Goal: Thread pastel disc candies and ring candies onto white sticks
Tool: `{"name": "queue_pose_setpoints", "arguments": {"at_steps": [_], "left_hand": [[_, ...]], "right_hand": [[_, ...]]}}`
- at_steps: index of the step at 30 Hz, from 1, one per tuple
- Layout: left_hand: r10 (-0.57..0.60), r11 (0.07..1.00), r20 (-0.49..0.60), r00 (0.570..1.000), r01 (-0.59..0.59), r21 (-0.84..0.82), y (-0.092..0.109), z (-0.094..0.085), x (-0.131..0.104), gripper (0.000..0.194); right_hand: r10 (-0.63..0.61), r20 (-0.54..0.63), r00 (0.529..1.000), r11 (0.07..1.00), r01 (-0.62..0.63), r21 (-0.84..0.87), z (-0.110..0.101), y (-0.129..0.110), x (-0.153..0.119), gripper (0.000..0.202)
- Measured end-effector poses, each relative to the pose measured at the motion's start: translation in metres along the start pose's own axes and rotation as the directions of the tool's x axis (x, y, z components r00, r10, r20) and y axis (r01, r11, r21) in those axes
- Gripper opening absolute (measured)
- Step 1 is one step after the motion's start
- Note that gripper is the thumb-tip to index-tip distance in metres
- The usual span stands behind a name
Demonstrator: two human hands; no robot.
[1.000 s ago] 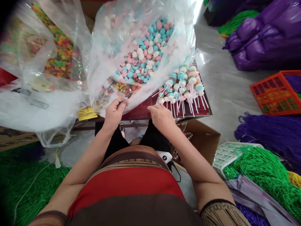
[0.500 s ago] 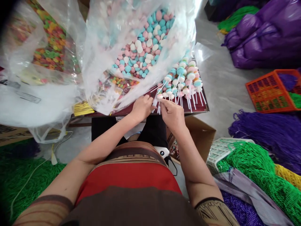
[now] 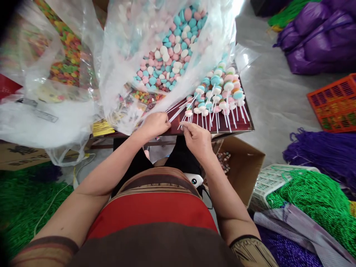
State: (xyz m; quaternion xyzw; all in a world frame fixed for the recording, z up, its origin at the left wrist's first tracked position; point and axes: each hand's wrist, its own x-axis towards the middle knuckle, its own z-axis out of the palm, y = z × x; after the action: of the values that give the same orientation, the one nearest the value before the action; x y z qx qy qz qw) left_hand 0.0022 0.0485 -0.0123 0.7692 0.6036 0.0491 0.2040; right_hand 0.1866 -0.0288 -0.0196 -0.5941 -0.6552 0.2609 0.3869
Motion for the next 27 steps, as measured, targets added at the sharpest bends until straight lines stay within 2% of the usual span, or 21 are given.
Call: {"name": "queue_pose_setpoints", "arguments": {"at_steps": [2,4,6,8,10,12,13,16,18,21,25,27], "left_hand": [[-0.025,0.993,-0.05,0.998,0.019,-0.12,-0.007,-0.004,-0.005,0.008],[-0.047,0.956,-0.063,0.997,0.026,-0.292,-0.013,-0.009,-0.015,0.007],[-0.065,0.862,0.017,0.998,0.065,-0.503,-0.018,-0.012,-0.031,0.008],[-0.035,0.705,0.149,0.988,0.13,-0.698,-0.019,-0.01,-0.051,0.005],[0.048,0.546,0.225,0.973,0.163,-0.822,-0.019,-0.006,-0.072,0.006],[0.116,0.471,0.258,0.959,0.176,-0.864,-0.018,-0.003,-0.09,0.01],[0.149,0.477,0.269,0.951,0.169,-0.862,-0.018,-0.002,-0.096,0.01],[0.194,0.601,0.216,0.957,0.058,-0.797,-0.023,-0.008,-0.103,0.008],[0.107,0.623,0.097,0.99,0.009,-0.782,-0.03,-0.014,-0.098,0.017],[-0.048,0.496,-0.038,0.998,-0.009,-0.868,-0.036,-0.021,-0.084,0.03],[-0.009,0.291,-0.132,0.991,-0.123,-0.949,-0.035,-0.019,-0.069,0.036],[-0.005,0.22,-0.134,0.991,-0.13,-0.967,-0.032,-0.016,-0.066,0.037]], "right_hand": [[0.052,-0.002,0.999,0.998,-0.052,0.034,0.004,-0.005,0.003,0.031],[0.154,0.031,0.988,0.979,-0.157,0.127,0.01,-0.01,0.006,0.032],[0.259,0.1,0.961,0.922,-0.277,0.272,0.017,-0.016,0.008,0.04],[0.328,0.176,0.928,0.817,-0.372,0.44,0.026,-0.021,0.011,0.049],[0.371,0.217,0.903,0.684,-0.424,0.593,0.036,-0.027,0.012,0.052],[0.395,0.23,0.889,0.572,-0.434,0.696,0.045,-0.034,0.011,0.051],[0.398,0.227,0.889,0.541,-0.427,0.724,0.049,-0.037,0.011,0.05],[0.339,0.245,0.908,0.551,-0.403,0.731,0.054,-0.043,0.006,0.043],[0.27,0.294,0.917,0.589,-0.399,0.703,0.054,-0.046,0.003,0.042],[0.201,0.36,0.911,0.632,-0.402,0.663,0.052,-0.048,-0.001,0.045],[0.178,0.392,0.902,0.667,-0.404,0.627,0.05,-0.05,-0.002,0.047],[0.175,0.39,0.904,0.666,-0.4,0.629,0.049,-0.051,-0.002,0.048]]}}
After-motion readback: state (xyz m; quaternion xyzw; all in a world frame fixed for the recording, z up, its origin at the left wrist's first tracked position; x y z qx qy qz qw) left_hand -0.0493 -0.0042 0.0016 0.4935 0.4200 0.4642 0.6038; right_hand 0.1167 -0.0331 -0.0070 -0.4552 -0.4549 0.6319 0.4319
